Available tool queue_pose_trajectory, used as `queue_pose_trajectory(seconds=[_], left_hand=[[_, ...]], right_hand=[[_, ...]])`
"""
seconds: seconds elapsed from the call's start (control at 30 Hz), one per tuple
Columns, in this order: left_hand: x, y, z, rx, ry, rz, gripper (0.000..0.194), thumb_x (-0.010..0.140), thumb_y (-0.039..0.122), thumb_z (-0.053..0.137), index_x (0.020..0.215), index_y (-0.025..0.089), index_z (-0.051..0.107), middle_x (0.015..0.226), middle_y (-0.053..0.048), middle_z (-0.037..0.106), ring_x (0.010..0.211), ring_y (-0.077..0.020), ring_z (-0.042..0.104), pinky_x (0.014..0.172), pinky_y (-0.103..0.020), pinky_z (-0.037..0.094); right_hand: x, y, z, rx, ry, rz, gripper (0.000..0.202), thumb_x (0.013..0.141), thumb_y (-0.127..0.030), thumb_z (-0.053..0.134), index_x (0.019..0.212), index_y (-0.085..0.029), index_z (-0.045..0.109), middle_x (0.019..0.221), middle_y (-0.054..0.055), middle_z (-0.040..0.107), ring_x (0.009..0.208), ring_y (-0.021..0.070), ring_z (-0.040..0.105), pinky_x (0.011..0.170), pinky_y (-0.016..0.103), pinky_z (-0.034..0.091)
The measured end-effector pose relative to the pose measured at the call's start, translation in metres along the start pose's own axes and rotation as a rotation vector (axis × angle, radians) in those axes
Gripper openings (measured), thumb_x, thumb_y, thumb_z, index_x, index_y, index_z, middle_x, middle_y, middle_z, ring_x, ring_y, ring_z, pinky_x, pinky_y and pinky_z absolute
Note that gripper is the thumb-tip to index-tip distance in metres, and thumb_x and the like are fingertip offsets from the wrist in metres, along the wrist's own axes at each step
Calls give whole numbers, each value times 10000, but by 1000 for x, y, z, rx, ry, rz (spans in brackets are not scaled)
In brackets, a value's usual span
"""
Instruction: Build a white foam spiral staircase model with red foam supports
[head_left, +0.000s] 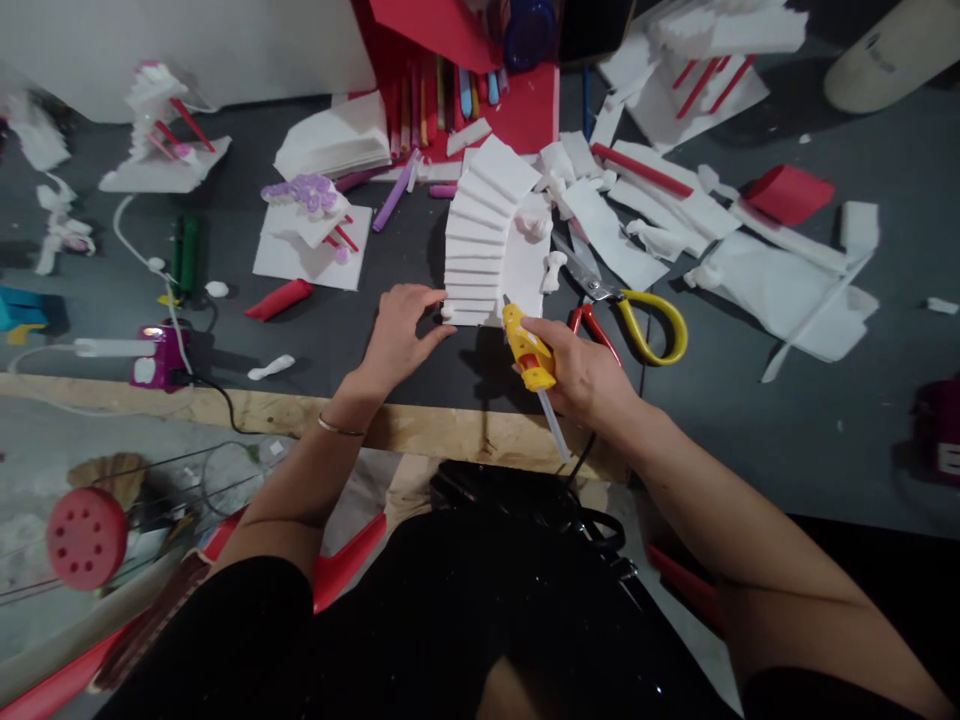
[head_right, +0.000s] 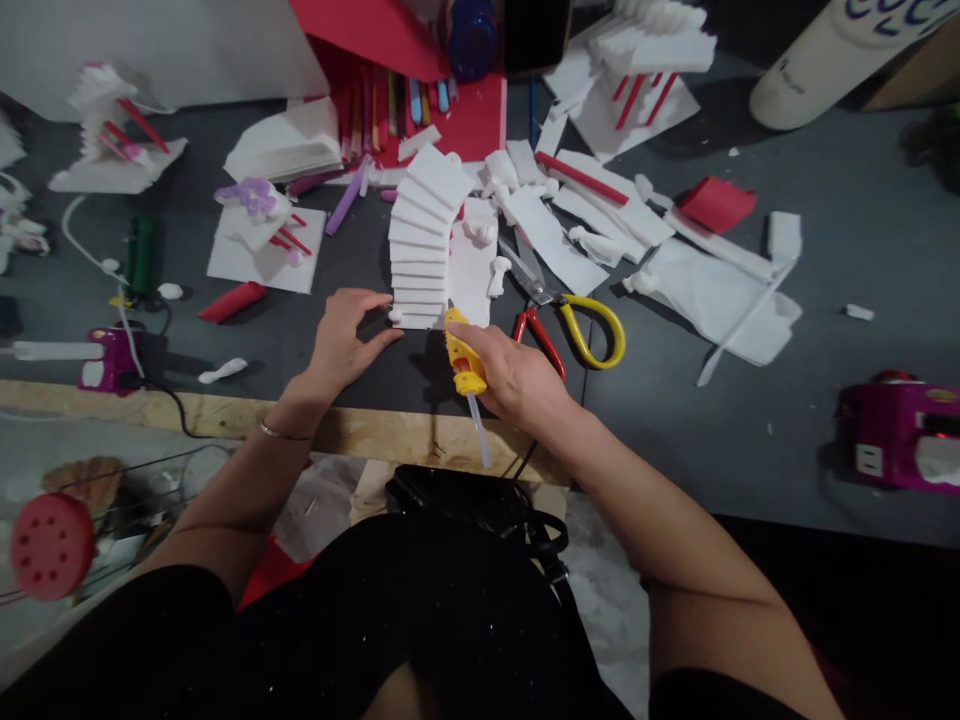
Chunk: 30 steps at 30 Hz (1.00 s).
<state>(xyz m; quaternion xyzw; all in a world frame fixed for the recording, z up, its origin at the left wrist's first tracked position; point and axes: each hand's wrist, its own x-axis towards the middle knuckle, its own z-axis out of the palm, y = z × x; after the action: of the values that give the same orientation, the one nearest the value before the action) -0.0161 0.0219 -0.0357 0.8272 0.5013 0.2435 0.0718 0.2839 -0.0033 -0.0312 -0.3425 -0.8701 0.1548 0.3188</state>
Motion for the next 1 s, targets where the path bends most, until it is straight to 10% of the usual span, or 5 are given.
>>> queue_pose_trajectory(seconds=[0.47, 0.67, 1.0], left_hand=[[5, -1, 2, -59, -54, -53, 238, 1054, 425, 590, 1006, 218, 696, 1014, -60, 719, 975, -218, 641, 901, -372, 517], [6, 5, -13, -163, -51, -117, 385, 988, 539, 673, 1209, 225, 663, 1030, -59, 704, 946, -209, 652, 890, -351, 539], [16, -22, -8, 84, -93, 44, 201, 1054, 370, 553, 1132, 318, 732, 1089, -68, 662, 1029, -251, 580, 898, -423, 460]], right_hand=[[0, -2, -2, -52, -42, 29, 595, 1029, -315, 489, 1561, -283, 223, 1189, 102, 756, 868, 228, 767, 597, 335, 606], [0, -3, -3, -37, -65, 60, 701, 1005, -283, 508, 1606, -303, 148, 1115, 78, 759, 844, 246, 764, 623, 356, 610], [-2, -1, 0, -33, -18, 56, 566, 1003, -337, 517, 1526, -286, 308, 1035, 66, 766, 757, 232, 746, 562, 339, 586]])
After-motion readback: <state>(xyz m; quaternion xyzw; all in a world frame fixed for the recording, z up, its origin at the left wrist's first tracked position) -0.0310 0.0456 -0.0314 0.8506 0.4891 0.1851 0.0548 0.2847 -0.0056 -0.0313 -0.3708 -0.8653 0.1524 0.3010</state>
